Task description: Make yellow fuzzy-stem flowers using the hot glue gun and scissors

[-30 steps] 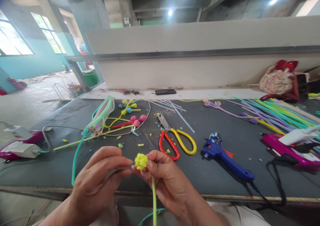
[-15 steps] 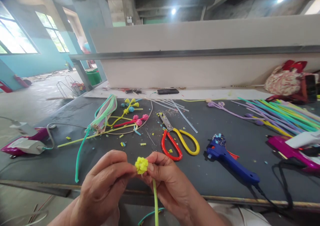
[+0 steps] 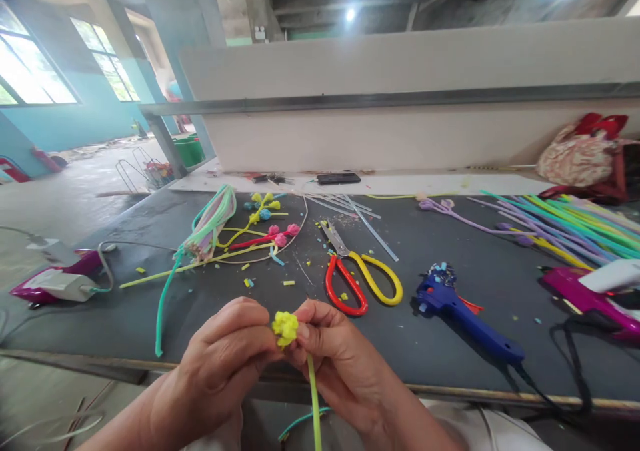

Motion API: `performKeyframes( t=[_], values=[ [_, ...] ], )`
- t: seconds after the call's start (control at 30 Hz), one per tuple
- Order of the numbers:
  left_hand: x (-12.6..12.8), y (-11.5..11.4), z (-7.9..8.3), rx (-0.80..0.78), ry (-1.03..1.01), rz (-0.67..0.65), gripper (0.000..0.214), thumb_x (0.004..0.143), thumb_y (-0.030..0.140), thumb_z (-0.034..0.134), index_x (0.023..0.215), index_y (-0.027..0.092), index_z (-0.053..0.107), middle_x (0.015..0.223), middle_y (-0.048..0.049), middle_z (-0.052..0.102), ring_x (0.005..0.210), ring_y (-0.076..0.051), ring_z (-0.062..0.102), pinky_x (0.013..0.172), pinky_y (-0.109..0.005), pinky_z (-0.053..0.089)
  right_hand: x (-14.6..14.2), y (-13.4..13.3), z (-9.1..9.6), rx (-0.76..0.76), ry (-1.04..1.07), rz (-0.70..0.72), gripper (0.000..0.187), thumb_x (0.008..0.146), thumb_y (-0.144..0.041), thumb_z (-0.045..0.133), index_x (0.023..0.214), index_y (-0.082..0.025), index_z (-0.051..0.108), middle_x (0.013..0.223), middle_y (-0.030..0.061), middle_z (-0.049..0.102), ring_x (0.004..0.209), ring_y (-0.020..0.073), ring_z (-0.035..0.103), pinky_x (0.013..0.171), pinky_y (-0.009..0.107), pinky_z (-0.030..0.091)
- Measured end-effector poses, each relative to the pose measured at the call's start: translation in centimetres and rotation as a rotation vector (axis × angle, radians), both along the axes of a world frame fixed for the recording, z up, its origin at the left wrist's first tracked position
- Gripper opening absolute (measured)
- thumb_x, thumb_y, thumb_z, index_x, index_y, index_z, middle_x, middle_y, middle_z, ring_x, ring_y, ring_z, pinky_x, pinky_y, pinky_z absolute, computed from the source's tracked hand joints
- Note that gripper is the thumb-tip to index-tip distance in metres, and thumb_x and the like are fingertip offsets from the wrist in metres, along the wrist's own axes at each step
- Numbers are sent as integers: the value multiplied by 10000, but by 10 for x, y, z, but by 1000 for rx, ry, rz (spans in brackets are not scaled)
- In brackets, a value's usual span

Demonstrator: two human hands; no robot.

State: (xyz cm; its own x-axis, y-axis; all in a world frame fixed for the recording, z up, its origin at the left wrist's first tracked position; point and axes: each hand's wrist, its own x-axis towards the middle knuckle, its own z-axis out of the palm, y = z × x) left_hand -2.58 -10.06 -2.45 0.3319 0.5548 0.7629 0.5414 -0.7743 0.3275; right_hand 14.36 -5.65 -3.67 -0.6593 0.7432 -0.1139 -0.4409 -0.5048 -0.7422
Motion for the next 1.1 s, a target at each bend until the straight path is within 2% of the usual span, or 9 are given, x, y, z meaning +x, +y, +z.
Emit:
performKeyframes(
  t=[0.1, 0.13, 0.3, 0.53, 0.77, 0.97, 1.1],
  values=[
    [2, -1, -1, 1, -38, 36, 166, 799, 8, 527, 888, 128, 600, 799, -47, 561, 725, -121, 521, 668, -243, 479, 0, 0, 1, -162, 38, 27, 211, 557, -201, 850, 698, -222, 694, 668, -22, 651, 605, 77, 573, 641, 197, 479],
    [2, -1, -1, 3, -41, 40, 179, 799, 5, 527, 903, 129, 603, 808, -48, 566, 736, -124, 529, 673, -244, 482, -1, 0, 1, -175, 44, 29, 214, 549, -193, 852, 687, -217, 690, 655, -23, 645, 593, 75, 564, 623, 192, 475],
    [2, -3, 1, 7, -28, 32, 202, 799, -11, 510, 918, 120, 608, 820, -53, 573, 753, -123, 532, 701, -242, 489, -2, 1, -2, -167, 52, 52, 201, 564, -187, 843, 679, -210, 680, 617, -27, 623, 557, 72, 539, 561, 190, 453],
    [-3, -4, 1, 37, 9, 61, 216, 781, -33, 489, 881, 119, 605, 801, -44, 579, 770, -125, 530, 707, -237, 479, -1, -2, -4, -198, 56, 105, 225, 578, -225, 841, 715, -233, 662, 684, -32, 640, 627, 95, 579, 773, 301, 485],
    [-4, -4, 5, 77, 90, 76, 213, 814, -3, 446, 887, 130, 596, 800, -42, 579, 752, -117, 524, 714, -234, 487, -3, -1, -4, -160, 29, 62, 234, 544, -210, 853, 685, -231, 667, 661, -28, 637, 624, 93, 568, 684, 246, 465],
    [-1, -3, 5, 90, 117, 83, 208, 833, 34, 408, 868, 151, 577, 772, -36, 579, 661, -120, 494, 624, -250, 473, -3, -1, -4, -157, -8, 25, 247, 514, -216, 864, 668, -237, 672, 655, -31, 647, 602, 84, 547, 622, 220, 437],
    [2, -1, 4, 75, 163, 133, 212, 851, 61, 381, 779, 154, 558, 703, -32, 559, 610, -129, 469, 565, -261, 440, -2, -1, -2, -152, -23, 23, 234, 522, -201, 859, 655, -233, 669, 628, -33, 635, 588, 83, 542, 609, 222, 432]
  ],
)
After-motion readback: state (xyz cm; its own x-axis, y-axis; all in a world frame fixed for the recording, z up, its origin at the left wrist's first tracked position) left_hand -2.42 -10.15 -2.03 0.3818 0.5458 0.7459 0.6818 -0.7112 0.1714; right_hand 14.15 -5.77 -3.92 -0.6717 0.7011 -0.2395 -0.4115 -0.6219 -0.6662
